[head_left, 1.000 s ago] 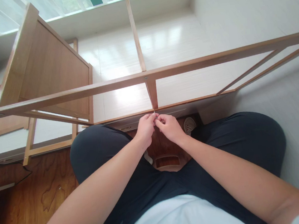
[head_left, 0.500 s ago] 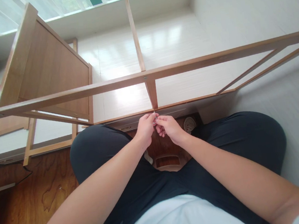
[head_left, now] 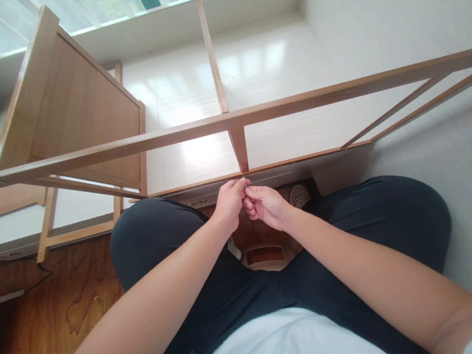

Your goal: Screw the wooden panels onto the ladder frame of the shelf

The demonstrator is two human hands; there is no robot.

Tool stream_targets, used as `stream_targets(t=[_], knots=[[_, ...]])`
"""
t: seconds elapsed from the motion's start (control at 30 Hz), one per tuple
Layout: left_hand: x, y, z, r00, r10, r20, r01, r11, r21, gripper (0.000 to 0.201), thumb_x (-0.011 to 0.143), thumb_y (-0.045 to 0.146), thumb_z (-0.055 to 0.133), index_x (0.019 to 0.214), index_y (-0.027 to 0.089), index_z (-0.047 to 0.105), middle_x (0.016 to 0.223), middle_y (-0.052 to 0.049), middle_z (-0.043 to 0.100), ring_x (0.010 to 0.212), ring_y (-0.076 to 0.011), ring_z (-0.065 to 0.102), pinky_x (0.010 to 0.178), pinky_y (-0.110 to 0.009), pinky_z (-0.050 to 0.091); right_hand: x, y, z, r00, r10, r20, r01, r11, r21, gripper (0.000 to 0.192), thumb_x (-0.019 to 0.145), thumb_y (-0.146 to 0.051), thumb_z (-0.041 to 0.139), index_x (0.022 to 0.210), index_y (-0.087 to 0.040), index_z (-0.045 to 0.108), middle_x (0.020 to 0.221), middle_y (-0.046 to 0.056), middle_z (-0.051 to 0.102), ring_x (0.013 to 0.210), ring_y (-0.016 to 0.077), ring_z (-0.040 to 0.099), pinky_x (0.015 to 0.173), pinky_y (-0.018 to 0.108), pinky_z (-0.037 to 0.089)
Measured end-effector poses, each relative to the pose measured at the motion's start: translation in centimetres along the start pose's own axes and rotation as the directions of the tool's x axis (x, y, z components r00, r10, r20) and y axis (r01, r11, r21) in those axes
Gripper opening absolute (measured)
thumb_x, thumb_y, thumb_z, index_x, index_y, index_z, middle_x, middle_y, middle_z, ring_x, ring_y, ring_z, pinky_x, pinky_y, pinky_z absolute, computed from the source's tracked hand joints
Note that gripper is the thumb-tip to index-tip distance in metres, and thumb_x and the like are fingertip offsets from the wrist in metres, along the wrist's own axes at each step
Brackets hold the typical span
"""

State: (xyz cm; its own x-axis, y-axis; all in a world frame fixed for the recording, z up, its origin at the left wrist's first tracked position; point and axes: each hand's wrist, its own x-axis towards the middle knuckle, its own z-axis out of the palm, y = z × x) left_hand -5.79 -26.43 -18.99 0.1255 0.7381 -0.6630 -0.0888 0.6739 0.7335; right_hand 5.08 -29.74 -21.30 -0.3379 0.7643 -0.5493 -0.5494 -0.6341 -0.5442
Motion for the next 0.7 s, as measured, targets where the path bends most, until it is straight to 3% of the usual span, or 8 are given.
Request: stream_targets(t=[0.43, 0.7], knots=[[-0.08, -0.02, 0.03, 1.000, 0.015, 0.016, -0.015, 0.999, 0.028, 0.026, 0.085, 0.040, 0.067, 0.092, 0.016, 0.062, 0.044, 0.007, 0.046, 0.031, -0.0131, 0.046, 0.037, -0.025, 0.042, 0.20, 0.47, 0.02, 0.995, -0.095, -0.022, 0.092, 0.992, -0.091, 0.031, 0.076, -0.042, 0.077, 0.072, -0.019, 0.055, 0.052, -0.006, 0.051, 0.045, 0.0084, 0.042, 0.043, 0.021, 0.029], [-0.32, 0.02, 0.09, 0.998, 0.052, 0.044, -0.055, 0.997, 0.055, 0.017, 0.090, 0.034, 0.057, 0.089, 0.017, 0.058, 0.041, 0.005, 0.047, 0.030, -0.0168, 0.048, 0.034, -0.029, 0.044, 0.28, 0.64, 0.12, 0.989, -0.137, -0.056, 0.124, 0.975, -0.184, 0.029, 0.081, -0.041, 0.070, 0.070, -0.019, 0.057, 0.051, -0.004, 0.053, 0.042, 0.0079, 0.043, 0.040, 0.020, 0.029]])
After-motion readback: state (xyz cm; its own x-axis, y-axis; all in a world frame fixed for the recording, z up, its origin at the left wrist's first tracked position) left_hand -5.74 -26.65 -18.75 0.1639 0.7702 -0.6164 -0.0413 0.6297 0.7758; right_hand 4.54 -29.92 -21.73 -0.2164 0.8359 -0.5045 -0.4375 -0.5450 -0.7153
